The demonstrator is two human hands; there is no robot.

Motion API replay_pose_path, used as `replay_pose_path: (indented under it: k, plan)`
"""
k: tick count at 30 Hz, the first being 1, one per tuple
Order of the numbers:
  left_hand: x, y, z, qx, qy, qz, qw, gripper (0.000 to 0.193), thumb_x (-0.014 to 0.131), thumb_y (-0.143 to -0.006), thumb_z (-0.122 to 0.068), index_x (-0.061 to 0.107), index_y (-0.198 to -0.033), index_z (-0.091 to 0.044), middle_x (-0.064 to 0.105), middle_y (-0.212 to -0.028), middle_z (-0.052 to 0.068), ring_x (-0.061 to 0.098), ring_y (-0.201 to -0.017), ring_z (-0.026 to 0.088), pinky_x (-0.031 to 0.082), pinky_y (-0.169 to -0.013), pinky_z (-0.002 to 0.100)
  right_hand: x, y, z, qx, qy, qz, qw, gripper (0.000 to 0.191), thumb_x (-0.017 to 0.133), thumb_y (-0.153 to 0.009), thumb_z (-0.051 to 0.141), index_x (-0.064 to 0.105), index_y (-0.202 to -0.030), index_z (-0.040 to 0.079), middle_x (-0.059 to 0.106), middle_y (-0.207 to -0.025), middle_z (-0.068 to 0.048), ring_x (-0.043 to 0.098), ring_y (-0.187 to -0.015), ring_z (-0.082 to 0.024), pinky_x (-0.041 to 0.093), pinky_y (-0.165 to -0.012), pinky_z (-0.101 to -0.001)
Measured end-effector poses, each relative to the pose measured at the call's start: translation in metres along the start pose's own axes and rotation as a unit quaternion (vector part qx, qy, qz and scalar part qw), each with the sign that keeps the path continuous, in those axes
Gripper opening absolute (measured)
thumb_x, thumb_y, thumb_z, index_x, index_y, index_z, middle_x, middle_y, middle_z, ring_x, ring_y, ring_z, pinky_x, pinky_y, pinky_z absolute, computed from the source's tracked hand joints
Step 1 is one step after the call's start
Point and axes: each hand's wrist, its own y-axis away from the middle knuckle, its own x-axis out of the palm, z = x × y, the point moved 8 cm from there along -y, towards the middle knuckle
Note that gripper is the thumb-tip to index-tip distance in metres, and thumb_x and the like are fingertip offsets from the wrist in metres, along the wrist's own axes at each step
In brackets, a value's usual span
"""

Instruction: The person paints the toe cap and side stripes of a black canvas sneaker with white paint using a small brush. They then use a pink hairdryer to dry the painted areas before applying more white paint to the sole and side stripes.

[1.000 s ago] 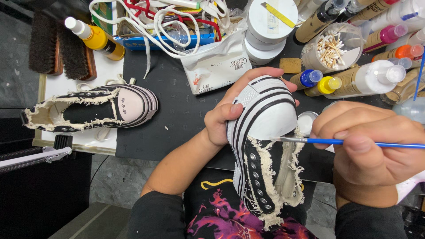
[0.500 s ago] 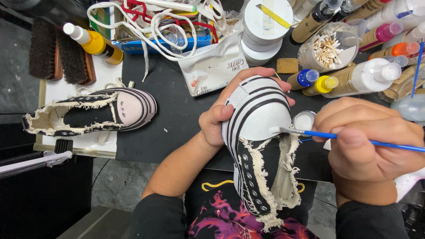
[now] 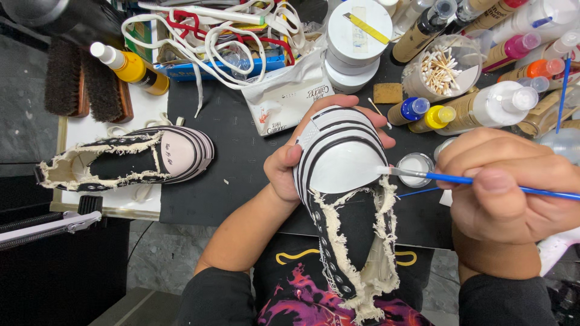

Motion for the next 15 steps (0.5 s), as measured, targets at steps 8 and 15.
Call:
replay_pose_path:
  k: [8, 15]
  plan:
    - [0.001, 0.001, 0.001, 0.003, -0.007, 0.0, 1.0, 0.081, 0.07, -0.092, -0.051, 0.042, -0.151, -0.001, 0.05, -0.138, 0.032, 0.056, -0.127, 0.045, 0.051, -0.106, 0.059, 0.015, 0.0, 0.004, 0.014, 0.001, 0.087, 0.996, 0.025, 0.059, -0.103, 0.014, 0.051, -0.088, -0.004, 0.061, -0.07, -0.019, 0.062, -0.054, -0.026, 0.053, -0.054, -0.0348]
    - [0.002, 0.001, 0.0, 0.007, -0.002, 0.007, 1.0, 0.083, 0.07, -0.092, -0.052, 0.04, -0.152, -0.003, 0.049, -0.142, 0.034, 0.057, -0.13, 0.047, 0.05, -0.105, 0.061, 0.001, -0.004, 0.001, 0.029, -0.022, -0.004, 0.999, 0.024, 0.06, -0.109, 0.015, 0.057, -0.091, -0.001, 0.062, -0.072, -0.019, 0.059, -0.057, -0.026, 0.048, -0.054, -0.0339]
